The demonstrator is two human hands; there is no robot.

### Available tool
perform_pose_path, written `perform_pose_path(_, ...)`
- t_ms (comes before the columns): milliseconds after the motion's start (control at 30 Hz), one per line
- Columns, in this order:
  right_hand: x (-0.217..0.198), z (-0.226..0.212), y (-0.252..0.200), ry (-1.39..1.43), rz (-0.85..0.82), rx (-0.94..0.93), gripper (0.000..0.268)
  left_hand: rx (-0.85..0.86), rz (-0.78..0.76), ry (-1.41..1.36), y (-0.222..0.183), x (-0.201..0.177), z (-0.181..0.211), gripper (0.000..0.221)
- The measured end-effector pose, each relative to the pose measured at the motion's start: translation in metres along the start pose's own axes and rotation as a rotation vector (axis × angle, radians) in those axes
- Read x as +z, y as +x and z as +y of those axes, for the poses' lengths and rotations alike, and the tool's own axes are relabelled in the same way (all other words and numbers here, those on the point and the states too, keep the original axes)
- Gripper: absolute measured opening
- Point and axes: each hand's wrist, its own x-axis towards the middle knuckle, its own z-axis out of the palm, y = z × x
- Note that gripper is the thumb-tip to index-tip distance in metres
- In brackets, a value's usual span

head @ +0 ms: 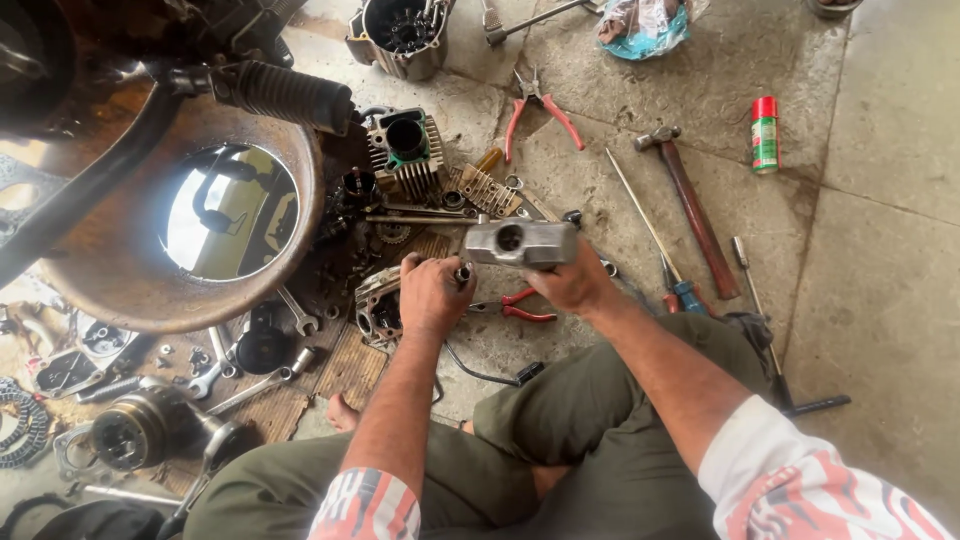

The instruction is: The person sits on the workshop floor and works on a motorcycle engine cylinder and piston assembly. They use pliers and a hammer to extract and reposition small components, turn the cylinder over, and tap parts into place with the hammer by hand.

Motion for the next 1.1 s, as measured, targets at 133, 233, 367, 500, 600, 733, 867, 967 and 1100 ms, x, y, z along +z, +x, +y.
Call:
perform_pose_path(133, 0.024, 0.041, -0.009, 0.01, 0.018, -0.072, 0.03, -0.019, -0.014, 0.008, -0.004, 0.004, -0.004, 0.032)
perform_pose_path(233, 0.036, 0.06, -0.011, -0.308, -0.291, 0.518, 0.03, 0.157, 0.215, -0.083, -0.005, 0.005, -0.005, 0.017)
perform_pose_path(367, 0.017, 0.064, -0.008, -0.163, -0.127, 0.433, 0.027, 0.077, 0.154, -0.102, -0.006, 0.0, -0.002, 0.029)
perform_pose_path(500, 0.011, 0.064, -0.01, -0.139, 0.031, 0.038, 0.027, 0.096, 0.191, -0.081, -0.006, 0.003, -0.005, 0.03)
perform_pose_path(600, 0.0, 0.027, -0.003, -0.043, 0.162, -0.247, 0.032, 0.099, 0.18, -0.053, -0.004, 0.007, -0.007, 0.03)
perform_pose_path(733, 0.022, 0.028, -0.006, 0.03, 0.091, -0.06, 0.028, 0.068, 0.139, -0.052, -0.007, 0.006, -0.008, 0.03)
perform_pose_path(867, 0.03, 0.05, -0.008, -0.231, -0.257, 0.583, 0.026, 0.121, 0.141, -0.08, -0.006, 0.002, -0.006, 0.024)
perform_pose_path(967, 0.019, 0.067, -0.009, -0.17, -0.137, 0.467, 0.025, 0.066, 0.1, -0.042, -0.006, 0.001, -0.005, 0.028)
perform_pose_path(1100, 0.008, 0.036, -0.006, 0.074, 0.023, 0.119, 0.037, 0.072, 0.086, -0.047, -0.005, 0.002, -0.008, 0.026)
